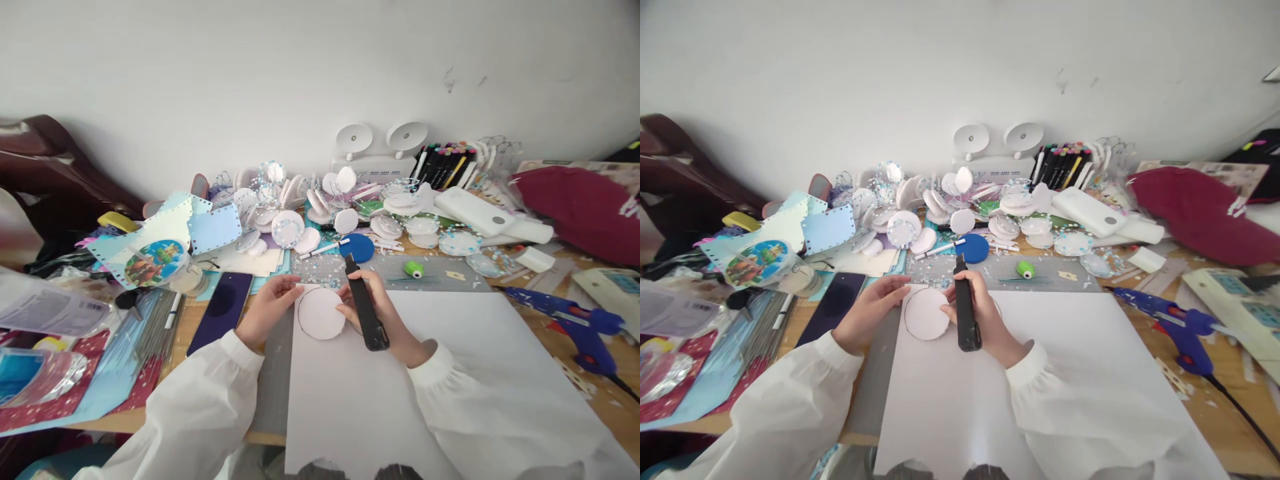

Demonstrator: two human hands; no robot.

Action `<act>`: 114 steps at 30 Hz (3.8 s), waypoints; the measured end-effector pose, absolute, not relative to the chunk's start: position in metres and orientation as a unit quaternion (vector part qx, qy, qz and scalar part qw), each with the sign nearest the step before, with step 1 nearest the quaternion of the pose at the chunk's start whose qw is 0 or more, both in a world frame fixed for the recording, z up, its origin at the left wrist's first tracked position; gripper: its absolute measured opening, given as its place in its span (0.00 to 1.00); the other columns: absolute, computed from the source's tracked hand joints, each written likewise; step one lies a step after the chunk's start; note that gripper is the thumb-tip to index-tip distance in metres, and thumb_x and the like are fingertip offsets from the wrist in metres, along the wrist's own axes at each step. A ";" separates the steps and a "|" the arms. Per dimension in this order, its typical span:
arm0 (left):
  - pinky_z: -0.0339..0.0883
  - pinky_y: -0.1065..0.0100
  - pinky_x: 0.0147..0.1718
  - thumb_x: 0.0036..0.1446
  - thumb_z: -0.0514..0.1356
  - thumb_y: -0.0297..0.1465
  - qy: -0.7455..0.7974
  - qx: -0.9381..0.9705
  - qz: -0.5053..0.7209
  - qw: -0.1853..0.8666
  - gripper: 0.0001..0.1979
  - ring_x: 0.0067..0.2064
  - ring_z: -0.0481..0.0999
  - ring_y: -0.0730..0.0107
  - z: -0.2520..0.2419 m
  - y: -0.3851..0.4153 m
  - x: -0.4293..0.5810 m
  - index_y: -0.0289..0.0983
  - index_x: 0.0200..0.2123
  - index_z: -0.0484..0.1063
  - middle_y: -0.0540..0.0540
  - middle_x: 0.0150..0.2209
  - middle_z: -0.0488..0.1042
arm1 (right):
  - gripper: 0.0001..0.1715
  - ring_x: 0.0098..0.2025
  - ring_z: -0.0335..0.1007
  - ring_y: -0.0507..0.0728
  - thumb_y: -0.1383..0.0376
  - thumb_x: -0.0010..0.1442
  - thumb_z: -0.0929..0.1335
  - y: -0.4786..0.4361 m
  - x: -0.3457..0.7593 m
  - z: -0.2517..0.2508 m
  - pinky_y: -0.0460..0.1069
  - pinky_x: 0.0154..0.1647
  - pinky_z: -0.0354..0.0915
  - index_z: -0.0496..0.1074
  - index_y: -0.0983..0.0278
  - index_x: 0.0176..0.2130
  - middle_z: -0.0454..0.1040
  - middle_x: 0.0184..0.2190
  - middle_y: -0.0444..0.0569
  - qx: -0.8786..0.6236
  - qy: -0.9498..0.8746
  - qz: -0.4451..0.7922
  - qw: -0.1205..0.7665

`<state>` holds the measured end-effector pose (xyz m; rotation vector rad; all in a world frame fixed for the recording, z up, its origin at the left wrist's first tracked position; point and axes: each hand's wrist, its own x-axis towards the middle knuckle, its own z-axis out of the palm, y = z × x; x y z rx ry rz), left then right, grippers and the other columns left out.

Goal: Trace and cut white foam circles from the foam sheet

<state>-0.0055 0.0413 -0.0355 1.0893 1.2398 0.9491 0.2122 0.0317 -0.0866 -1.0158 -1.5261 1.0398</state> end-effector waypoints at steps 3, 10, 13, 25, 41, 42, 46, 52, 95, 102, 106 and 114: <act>0.65 0.69 0.38 0.49 0.66 0.41 0.495 0.471 0.398 0.612 0.19 0.37 0.73 0.69 -0.036 0.046 -0.004 0.35 0.40 0.72 0.45 0.38 0.75 | 0.32 0.36 0.74 0.55 0.61 0.52 0.73 0.029 0.213 -0.081 0.53 0.39 0.72 0.54 0.54 0.50 0.72 0.40 0.47 -0.412 -0.624 0.451 0.487; 0.62 0.73 0.33 0.52 0.65 0.41 0.467 0.479 0.378 0.641 0.15 0.32 0.70 0.74 -0.041 0.045 -0.011 0.35 0.37 0.74 0.49 0.32 0.74 | 0.23 0.32 0.69 0.51 0.65 0.56 0.70 0.016 0.215 -0.057 0.47 0.35 0.68 0.59 0.56 0.48 0.69 0.34 0.43 -0.435 -0.640 0.481 0.412; 0.59 0.74 0.30 0.51 0.66 0.40 0.468 0.485 0.365 0.643 0.14 0.29 0.67 0.76 -0.037 0.045 -0.012 0.34 0.34 0.75 0.51 0.27 0.72 | 0.23 0.31 0.69 0.51 0.65 0.54 0.71 0.016 0.214 -0.058 0.46 0.34 0.67 0.60 0.56 0.47 0.69 0.33 0.42 -0.440 -0.632 0.474 0.428; 0.64 0.71 0.33 0.51 0.66 0.40 0.452 0.447 0.367 0.679 0.14 0.32 0.74 0.70 -0.041 0.043 -0.011 0.35 0.35 0.77 0.46 0.32 0.79 | 0.23 0.32 0.70 0.53 0.61 0.53 0.72 0.017 0.215 -0.059 0.49 0.36 0.67 0.60 0.56 0.45 0.71 0.33 0.44 -0.452 -0.623 0.469 0.434; 0.68 0.70 0.34 0.50 0.67 0.40 0.429 0.418 0.344 0.723 0.16 0.31 0.77 0.69 -0.042 0.043 -0.010 0.33 0.36 0.78 0.44 0.30 0.79 | 0.23 0.30 0.69 0.53 0.63 0.54 0.71 0.027 0.218 -0.067 0.50 0.35 0.67 0.58 0.56 0.45 0.71 0.32 0.44 -0.439 -0.652 0.462 0.410; 0.68 0.70 0.34 0.51 0.67 0.40 0.431 0.422 0.340 0.721 0.15 0.32 0.77 0.69 -0.041 0.044 -0.011 0.33 0.36 0.78 0.44 0.31 0.79 | 0.23 0.30 0.69 0.53 0.63 0.54 0.71 0.027 0.218 -0.067 0.50 0.35 0.67 0.58 0.56 0.45 0.71 0.32 0.44 -0.439 -0.651 0.465 0.409; 0.70 0.65 0.42 0.51 0.67 0.39 0.424 0.465 0.292 0.720 0.16 0.39 0.78 0.63 -0.028 0.049 -0.022 0.35 0.39 0.78 0.42 0.37 0.80 | 0.23 0.30 0.70 0.53 0.61 0.53 0.71 0.025 0.218 -0.066 0.50 0.35 0.67 0.59 0.57 0.45 0.71 0.32 0.44 -0.434 -0.649 0.470 0.412; 0.72 0.61 0.41 0.48 0.67 0.35 0.374 0.610 0.125 0.688 0.13 0.38 0.78 0.61 -0.026 0.054 -0.040 0.37 0.37 0.79 0.43 0.36 0.80 | 0.23 0.33 0.71 0.54 0.63 0.52 0.72 0.023 0.216 -0.066 0.49 0.37 0.67 0.60 0.57 0.45 0.71 0.32 0.43 -0.443 -0.623 0.478 0.433; 0.76 0.72 0.27 0.42 0.71 0.38 0.466 0.521 0.209 0.684 0.17 0.27 0.76 0.73 -0.030 0.047 -0.028 0.30 0.26 0.72 0.50 0.23 0.74 | 0.17 0.21 0.59 0.50 0.63 0.53 0.71 0.012 0.210 -0.053 0.44 0.22 0.58 0.63 0.57 0.41 0.62 0.21 0.37 -0.484 -0.639 0.427 0.419; 0.76 0.73 0.27 0.45 0.70 0.38 0.470 0.533 0.195 0.676 0.16 0.27 0.76 0.74 -0.034 0.049 -0.027 0.31 0.27 0.72 0.50 0.24 0.74 | 0.16 0.23 0.63 0.51 0.62 0.53 0.72 0.009 0.208 -0.056 0.45 0.25 0.60 0.64 0.57 0.40 0.65 0.24 0.39 -0.497 -0.640 0.394 0.434; 0.77 0.71 0.29 0.47 0.68 0.39 0.449 0.547 0.174 0.685 0.16 0.29 0.77 0.73 -0.031 0.051 -0.031 0.30 0.29 0.74 0.48 0.26 0.75 | 0.17 0.23 0.62 0.51 0.60 0.54 0.72 0.010 0.210 -0.053 0.45 0.25 0.59 0.64 0.57 0.42 0.64 0.23 0.38 -0.508 -0.623 0.413 0.428; 0.77 0.70 0.30 0.52 0.64 0.43 0.435 0.596 0.189 0.648 0.18 0.28 0.75 0.74 -0.031 0.050 -0.030 0.31 0.26 0.72 0.51 0.24 0.71 | 0.17 0.23 0.59 0.50 0.58 0.55 0.70 0.013 0.211 -0.049 0.46 0.24 0.56 0.64 0.58 0.42 0.64 0.23 0.39 -0.514 -0.623 0.413 0.420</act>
